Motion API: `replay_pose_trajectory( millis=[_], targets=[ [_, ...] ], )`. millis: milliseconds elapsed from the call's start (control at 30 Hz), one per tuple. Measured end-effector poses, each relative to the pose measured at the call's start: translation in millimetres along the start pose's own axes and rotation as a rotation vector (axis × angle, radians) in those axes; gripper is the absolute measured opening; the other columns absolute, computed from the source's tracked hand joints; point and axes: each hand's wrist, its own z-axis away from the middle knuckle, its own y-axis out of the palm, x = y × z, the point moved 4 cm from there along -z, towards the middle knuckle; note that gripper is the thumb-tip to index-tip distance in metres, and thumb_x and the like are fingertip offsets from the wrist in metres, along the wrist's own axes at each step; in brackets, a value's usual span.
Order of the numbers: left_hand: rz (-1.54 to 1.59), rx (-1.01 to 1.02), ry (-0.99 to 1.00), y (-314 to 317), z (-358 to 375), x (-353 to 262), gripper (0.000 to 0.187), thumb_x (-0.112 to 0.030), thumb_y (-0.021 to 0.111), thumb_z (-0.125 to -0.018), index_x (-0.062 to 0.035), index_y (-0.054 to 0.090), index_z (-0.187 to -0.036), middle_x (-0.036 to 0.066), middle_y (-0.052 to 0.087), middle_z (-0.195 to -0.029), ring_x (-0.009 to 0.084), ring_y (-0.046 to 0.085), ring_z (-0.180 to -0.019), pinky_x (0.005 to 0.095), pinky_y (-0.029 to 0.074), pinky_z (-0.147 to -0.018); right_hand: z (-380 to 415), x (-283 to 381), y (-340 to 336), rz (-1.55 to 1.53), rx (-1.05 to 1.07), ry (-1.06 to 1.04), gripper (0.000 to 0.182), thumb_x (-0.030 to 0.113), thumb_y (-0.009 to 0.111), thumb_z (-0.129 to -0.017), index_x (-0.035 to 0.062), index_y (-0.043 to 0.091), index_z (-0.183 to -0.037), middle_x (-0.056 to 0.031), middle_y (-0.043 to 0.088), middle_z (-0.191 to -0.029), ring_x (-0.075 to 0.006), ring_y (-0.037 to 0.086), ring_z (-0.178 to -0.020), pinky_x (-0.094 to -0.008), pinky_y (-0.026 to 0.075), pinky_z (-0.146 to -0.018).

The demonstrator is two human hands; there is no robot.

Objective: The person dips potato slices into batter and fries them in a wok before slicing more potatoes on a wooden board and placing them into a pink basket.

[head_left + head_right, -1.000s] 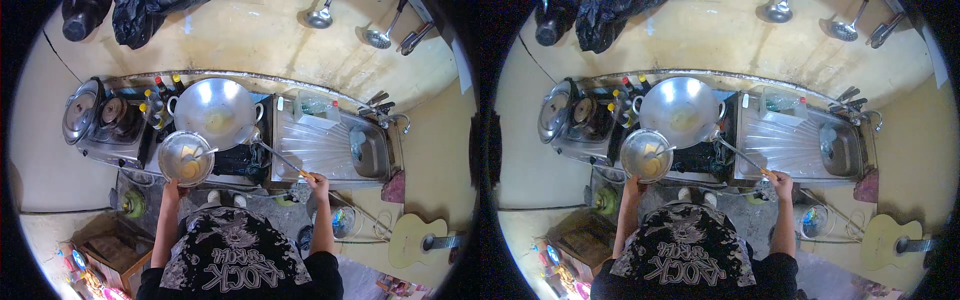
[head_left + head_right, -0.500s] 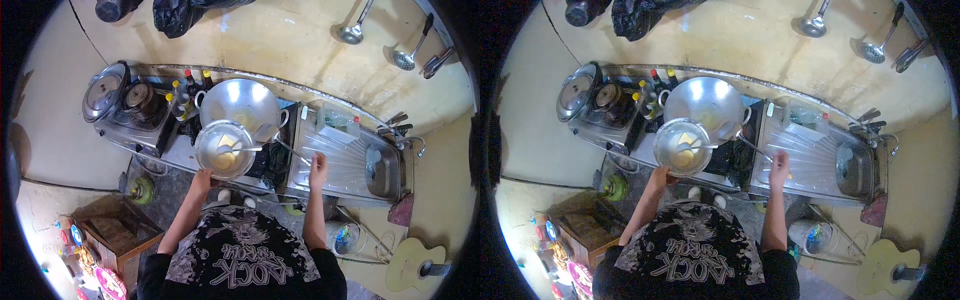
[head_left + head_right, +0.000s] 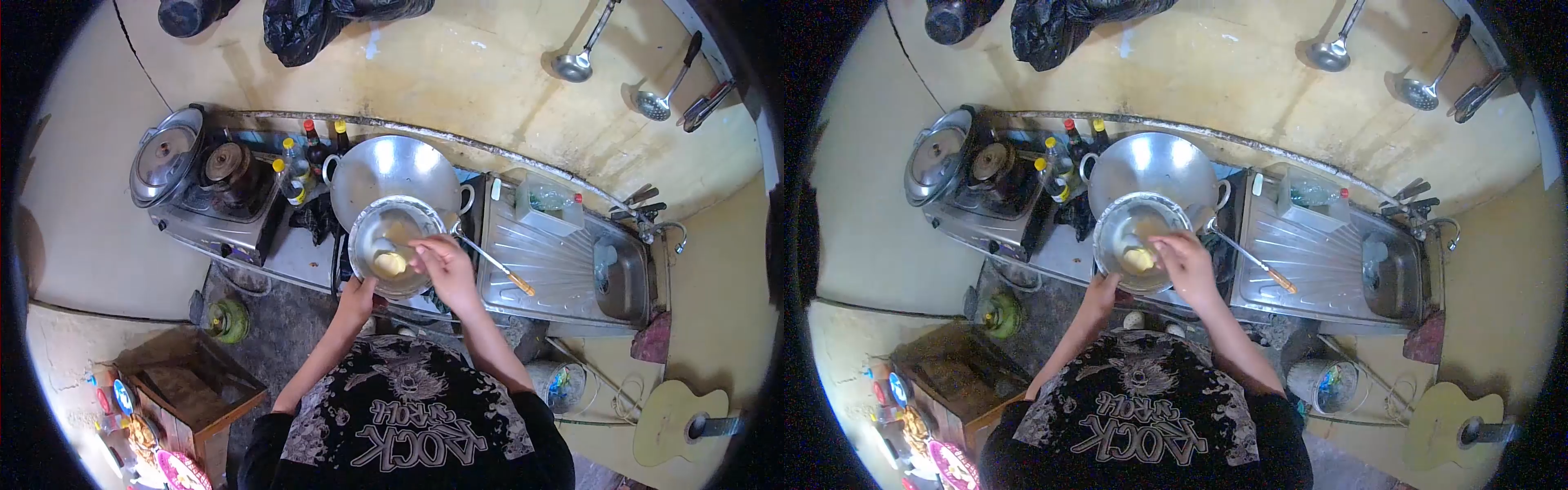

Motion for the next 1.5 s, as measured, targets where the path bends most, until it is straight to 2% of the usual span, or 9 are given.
replay_pose_trajectory(
  millis=[167, 267, 400, 567, 667, 867, 1033, 1167, 1500],
  targets=[
    [0.033, -0.032, -0.006, -8, 1, -2, 0.04, -0.024, 0.046, -0.089, 0.0032, 0.048, -0.118, 0.011, 0.06, -0.105, 0.0194, 0.061, -0.086, 0.0313, 0.053, -0.062, -7, 33, -4, 0.439, -0.061, -0.298, 0.016, 0.004, 0.052, -0.088, -0.0013, 0.063, -0.097, -0.0141, 0.063, -0.089, -0.028, 0.062, -0.086, -0.0321, 0.047, -0.079],
    [0.085, -0.022, 0.03, -17, -1, 0, 0.042, -0.024, 0.045, -0.091, 0.0024, 0.041, -0.123, 0.013, 0.06, -0.099, 0.0181, 0.061, -0.064, 0.0279, 0.051, -0.054, -17, 17, -16, 0.512, -0.001, -0.327, 0.016, 0.005, 0.055, -0.087, 0.0002, 0.063, -0.1, -0.0166, 0.06, -0.1, -0.0275, 0.063, -0.086, -0.0302, 0.049, -0.077],
    [0.051, -0.02, 0.047, -17, -2, -8, 0.042, -0.025, 0.045, -0.092, 0.0019, 0.04, -0.124, 0.012, 0.06, -0.098, 0.0166, 0.061, -0.063, 0.0267, 0.051, -0.055, -12, 11, 9, 0.346, 0.101, -0.241, 0.021, 0.005, 0.057, -0.085, 0.0007, 0.061, -0.105, -0.0147, 0.06, -0.102, -0.0275, 0.062, -0.088, -0.0305, 0.048, -0.077],
    [-0.005, -0.025, 0.027, -18, 4, -12, 0.042, -0.024, 0.045, -0.092, 0.002, 0.041, -0.124, 0.011, 0.06, -0.1, 0.0157, 0.061, -0.068, 0.0267, 0.051, -0.055, -14, 15, 10, 0.586, 0.013, -0.472, 0.016, 0.005, 0.056, -0.085, 0.0031, 0.062, -0.099, -0.015, 0.059, -0.096, -0.0318, 0.06, -0.085, -0.0345, 0.049, -0.075],
    [0.019, -0.051, 0.09, -24, -2, -7, 0.041, -0.024, 0.044, -0.092, 0.0016, 0.041, -0.124, 0.011, 0.06, -0.1, 0.0158, 0.062, -0.071, 0.0269, 0.051, -0.056, -9, 11, -6, 0.658, -0.079, -0.374, 0.012, 0.006, 0.05, -0.09, -0.0014, 0.059, -0.093, -0.0158, 0.06, -0.089, -0.0283, 0.062, -0.078, -0.0348, 0.049, -0.07],
    [0.008, 0.037, 0.083, -8, -3, -7, 0.041, -0.024, 0.043, -0.093, 0.0001, 0.041, -0.125, 0.011, 0.059, -0.103, 0.0163, 0.062, -0.077, 0.0279, 0.052, -0.059, 6, -28, 11, 0.246, -0.29, -0.064, 0.021, 0.01, 0.039, -0.095, -0.0028, 0.055, -0.094, -0.0151, 0.059, -0.083, -0.0205, 0.062, -0.063, -0.0324, 0.048, -0.063],
    [0.11, 0.037, 0.082, -6, -2, -6, 0.04, -0.022, 0.044, -0.092, 0.0009, 0.04, -0.125, 0.012, 0.059, -0.105, 0.0174, 0.062, -0.084, 0.0292, 0.054, -0.062, 30, 20, 26, 0.569, -0.167, -0.61, 0.012, 0.0, 0.047, -0.086, -0.0005, 0.058, -0.09, -0.0141, 0.06, -0.087, -0.0275, 0.061, -0.079, -0.033, 0.049, -0.071],
    [0.098, 0.029, 0.021, -14, -2, -6, 0.04, -0.02, 0.044, -0.091, 0.0016, 0.04, -0.125, 0.012, 0.057, -0.108, 0.0181, 0.062, -0.084, 0.0296, 0.055, -0.061, 40, 6, 27, 0.597, 0.051, -0.599, 0.009, 0.001, 0.052, -0.083, -0.0004, 0.059, -0.089, -0.0152, 0.061, -0.088, -0.0305, 0.061, -0.08, -0.0358, 0.05, -0.071],
    [0.107, -0.041, 0.065, -17, -4, 0, 0.038, -0.015, 0.043, -0.089, 0.0036, 0.041, -0.122, 0.014, 0.057, -0.108, 0.0212, 0.062, -0.084, 0.0314, 0.055, -0.058, 39, -5, 16, 0.702, 0.092, -0.759, 0.008, 0.003, 0.056, -0.081, 0.0023, 0.062, -0.087, -0.0157, 0.063, -0.09, -0.0304, 0.062, -0.081, -0.0366, 0.051, -0.069]
  ],
)
